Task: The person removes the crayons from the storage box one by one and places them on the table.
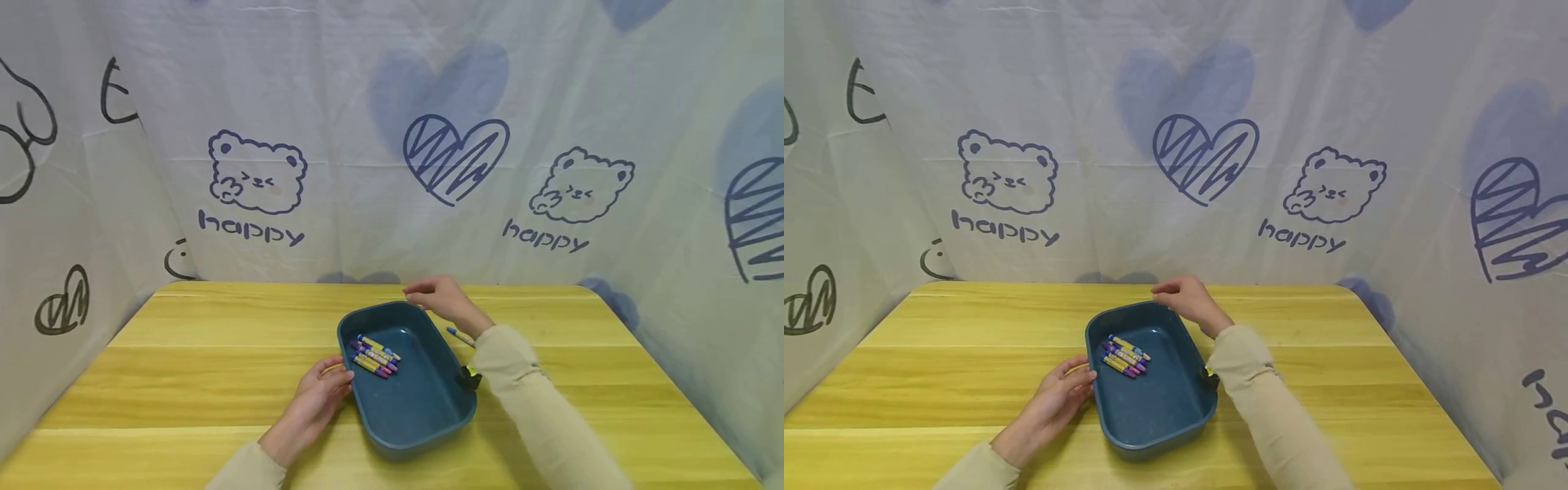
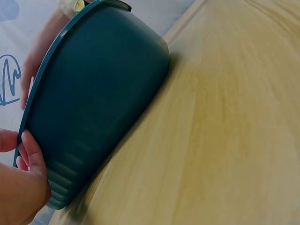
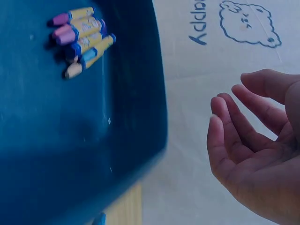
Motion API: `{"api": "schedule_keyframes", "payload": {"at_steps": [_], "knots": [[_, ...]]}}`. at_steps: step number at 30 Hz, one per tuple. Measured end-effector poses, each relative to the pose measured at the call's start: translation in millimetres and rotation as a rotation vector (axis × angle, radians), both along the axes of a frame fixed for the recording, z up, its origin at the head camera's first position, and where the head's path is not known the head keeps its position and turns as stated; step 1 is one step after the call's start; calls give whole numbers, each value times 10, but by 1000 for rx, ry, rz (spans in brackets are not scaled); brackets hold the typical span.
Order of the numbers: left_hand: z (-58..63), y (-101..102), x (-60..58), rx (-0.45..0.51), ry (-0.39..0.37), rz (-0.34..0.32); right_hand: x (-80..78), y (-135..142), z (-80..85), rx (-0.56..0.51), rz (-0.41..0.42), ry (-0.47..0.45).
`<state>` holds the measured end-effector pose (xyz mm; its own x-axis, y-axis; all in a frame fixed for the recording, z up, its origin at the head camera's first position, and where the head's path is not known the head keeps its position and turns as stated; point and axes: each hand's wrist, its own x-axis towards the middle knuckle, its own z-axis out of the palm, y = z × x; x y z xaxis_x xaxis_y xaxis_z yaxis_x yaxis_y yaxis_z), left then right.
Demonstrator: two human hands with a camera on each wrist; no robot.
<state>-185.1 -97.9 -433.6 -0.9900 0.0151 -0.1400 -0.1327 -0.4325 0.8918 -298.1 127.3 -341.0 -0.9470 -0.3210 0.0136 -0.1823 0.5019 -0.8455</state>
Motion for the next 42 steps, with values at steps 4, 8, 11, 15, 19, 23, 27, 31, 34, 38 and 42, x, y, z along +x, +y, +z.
{"api": "schedule_keyframes", "payload": {"at_steps": [4,8,11,15,19,23,27,31,34,38,42], "knots": [[7,3,0,5,-4,3,-25,-166,-73,-26,11,-20],[15,9,0,10,-3,4,-39,-286,-170,-68,34,-31],[18,15,3,7,1,0,-44,-352,-249,-78,42,-46],[21,27,2,2,4,-4,-55,-408,-353,-94,42,-70],[17,40,-7,1,1,-4,-65,-436,-450,-114,26,-84],[12,42,-7,1,-5,-7,-70,-450,-544,-97,-1,-105],[8,30,-5,-2,-1,-8,-81,-462,-605,-71,-2,-116],[13,14,-4,-9,1,-1,-99,-481,-636,-60,8,-127],[21,10,-3,-8,-12,2,-115,-487,-661,-52,8,-133],[24,6,-9,-7,-18,2,-126,-484,-688,-25,28,-127],[29,-2,-11,-8,-19,1,-125,-482,-697,1,51,-125]]}}
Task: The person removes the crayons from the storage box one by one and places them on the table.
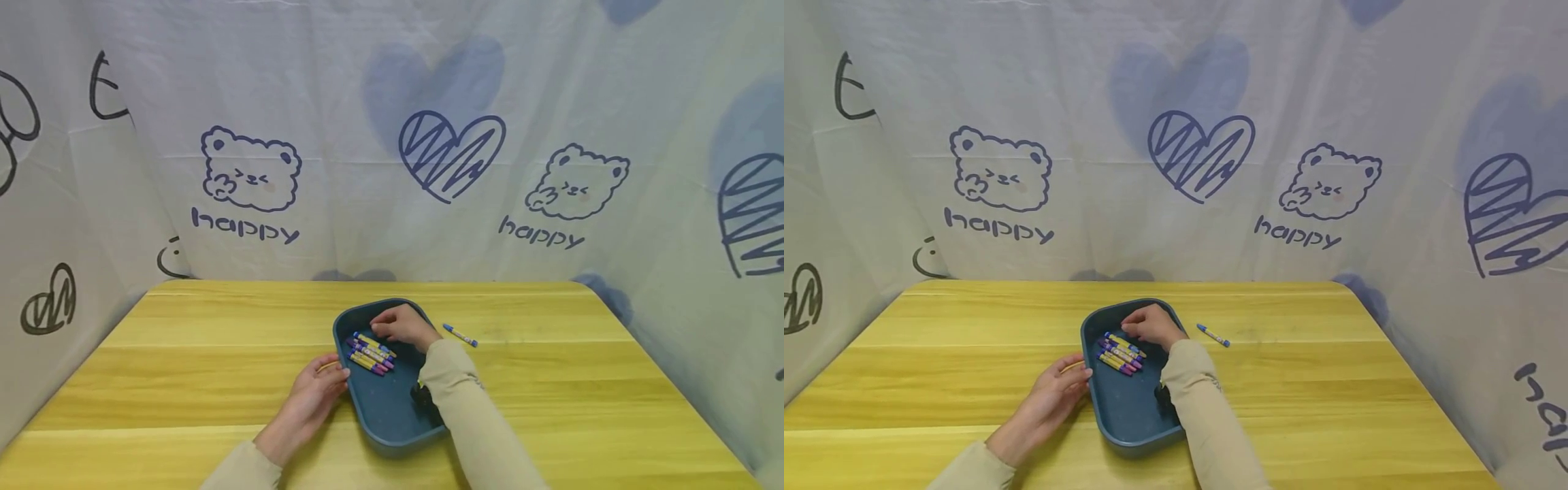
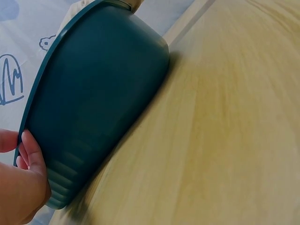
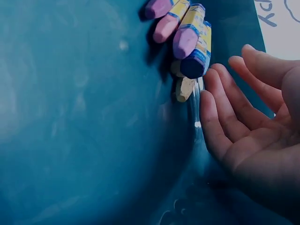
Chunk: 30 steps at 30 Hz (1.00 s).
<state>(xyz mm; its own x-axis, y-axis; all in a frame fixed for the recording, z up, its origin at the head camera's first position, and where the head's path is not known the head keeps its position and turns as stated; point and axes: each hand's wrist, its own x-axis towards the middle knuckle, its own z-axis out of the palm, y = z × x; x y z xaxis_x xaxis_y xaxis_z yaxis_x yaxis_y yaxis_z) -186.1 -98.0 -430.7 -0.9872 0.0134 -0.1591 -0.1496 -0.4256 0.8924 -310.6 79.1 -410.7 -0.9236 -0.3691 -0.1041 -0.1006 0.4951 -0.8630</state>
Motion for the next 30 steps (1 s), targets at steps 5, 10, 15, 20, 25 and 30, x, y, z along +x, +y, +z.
{"api": "schedule_keyframes", "payload": {"at_steps": [5,10,15,20,25,30], "knots": [[8,-12,2,0,3,-2,7,-9,13,24,22,-11],[17,-10,-10,2,2,-7,23,-4,30,79,43,-3],[17,-7,-10,5,13,-12,41,-3,35,125,49,20],[12,-2,-1,9,13,-14,24,-6,-9,158,55,34],[4,1,14,15,10,-9,18,-8,-17,191,85,41],[-12,2,14,14,10,-2,30,-8,-13,184,101,44]]}}
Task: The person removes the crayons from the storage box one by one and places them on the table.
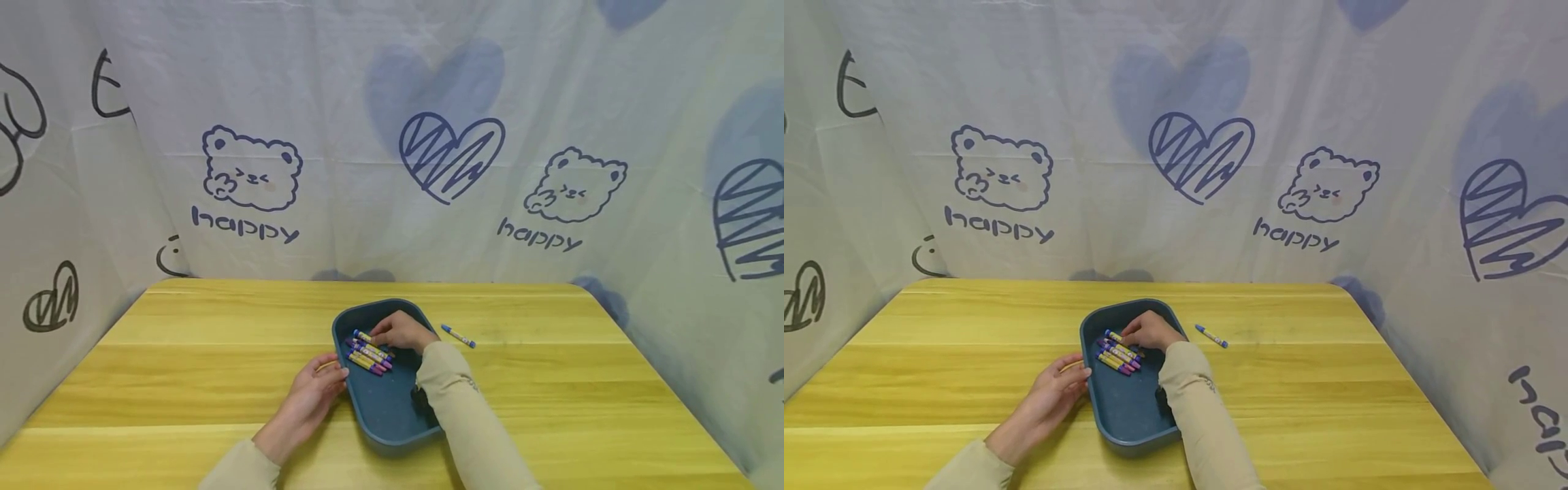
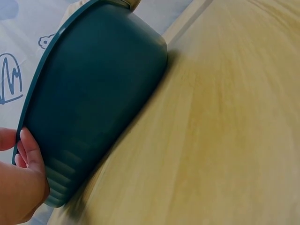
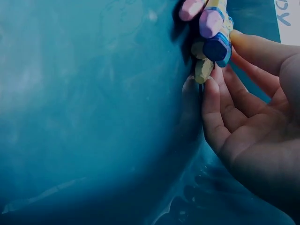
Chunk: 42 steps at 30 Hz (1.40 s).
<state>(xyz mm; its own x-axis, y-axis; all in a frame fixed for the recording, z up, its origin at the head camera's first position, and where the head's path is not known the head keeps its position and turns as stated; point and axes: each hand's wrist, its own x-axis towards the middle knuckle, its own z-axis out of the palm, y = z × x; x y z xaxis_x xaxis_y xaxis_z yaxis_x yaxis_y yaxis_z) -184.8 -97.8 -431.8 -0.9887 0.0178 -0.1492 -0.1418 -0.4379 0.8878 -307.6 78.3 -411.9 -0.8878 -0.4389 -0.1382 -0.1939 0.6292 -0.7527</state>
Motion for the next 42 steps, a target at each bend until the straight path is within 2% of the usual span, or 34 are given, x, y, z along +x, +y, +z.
{"api": "schedule_keyframes", "payload": {"at_steps": [9,23,33,42], "knots": [[-7,0,-5,3,-6,2,-9,4,-19,26,-6,39],[-9,13,-9,1,-5,8,-19,14,0,-15,-31,2],[-10,13,-6,8,-6,19,-17,0,-4,-48,-70,14],[-13,13,-10,9,-4,20,-30,-10,-7,-52,-56,44]]}}
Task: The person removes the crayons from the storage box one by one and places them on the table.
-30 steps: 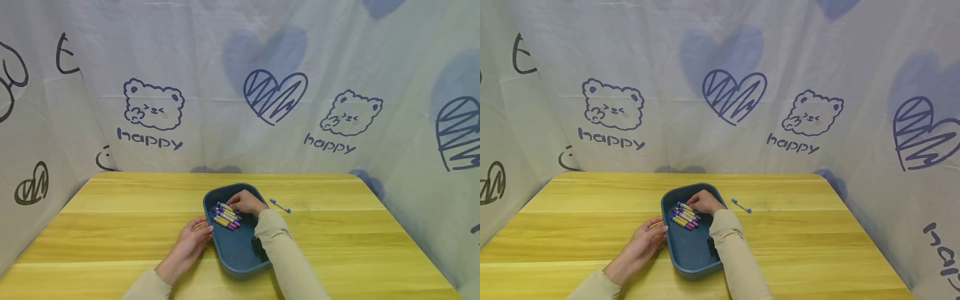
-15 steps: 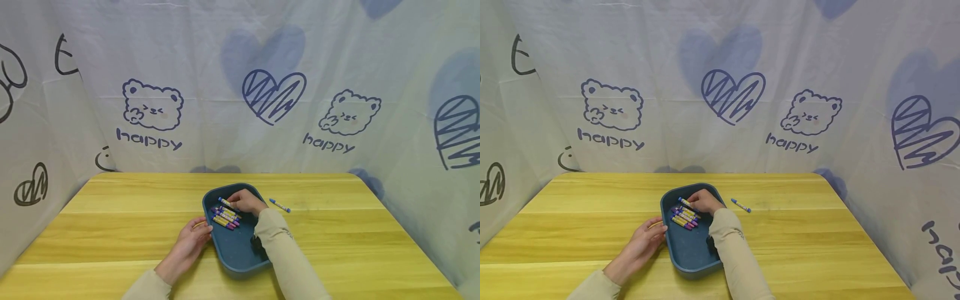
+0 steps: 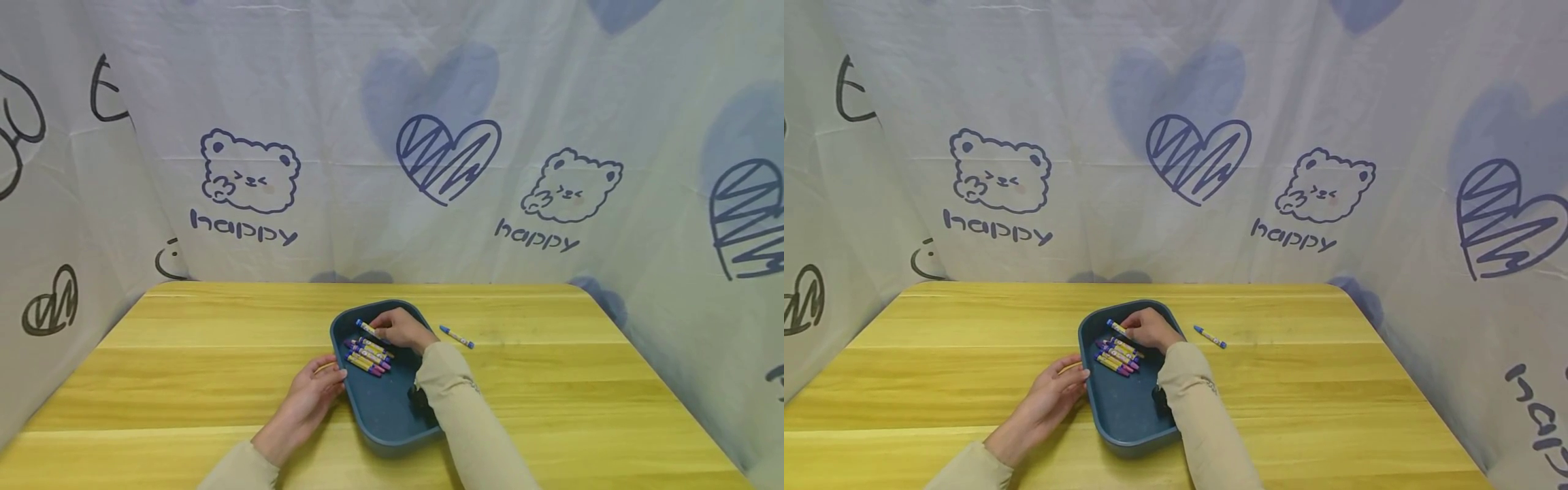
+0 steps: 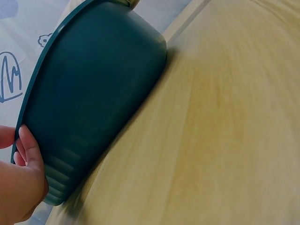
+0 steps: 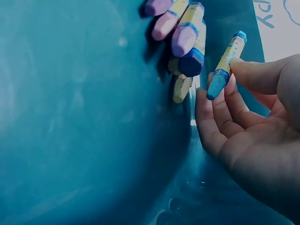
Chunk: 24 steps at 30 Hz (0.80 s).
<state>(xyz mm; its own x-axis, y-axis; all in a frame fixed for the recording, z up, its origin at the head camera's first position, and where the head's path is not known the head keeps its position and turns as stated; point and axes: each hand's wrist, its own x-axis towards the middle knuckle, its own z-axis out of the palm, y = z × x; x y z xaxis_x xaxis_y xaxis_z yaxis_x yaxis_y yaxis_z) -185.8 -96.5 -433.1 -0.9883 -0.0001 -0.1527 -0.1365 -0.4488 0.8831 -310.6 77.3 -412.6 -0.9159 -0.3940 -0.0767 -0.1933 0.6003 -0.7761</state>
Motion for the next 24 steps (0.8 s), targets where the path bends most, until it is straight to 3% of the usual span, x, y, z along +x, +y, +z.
{"api": "schedule_keyframes", "payload": {"at_steps": [6,15,24], "knots": [[-4,-15,-8,-2,3,-6,1,-7,50,-3,16,21],[-28,-12,-9,12,15,-14,9,40,151,-140,10,-13],[-32,-11,-12,16,21,-13,39,56,398,-169,10,5]]}}
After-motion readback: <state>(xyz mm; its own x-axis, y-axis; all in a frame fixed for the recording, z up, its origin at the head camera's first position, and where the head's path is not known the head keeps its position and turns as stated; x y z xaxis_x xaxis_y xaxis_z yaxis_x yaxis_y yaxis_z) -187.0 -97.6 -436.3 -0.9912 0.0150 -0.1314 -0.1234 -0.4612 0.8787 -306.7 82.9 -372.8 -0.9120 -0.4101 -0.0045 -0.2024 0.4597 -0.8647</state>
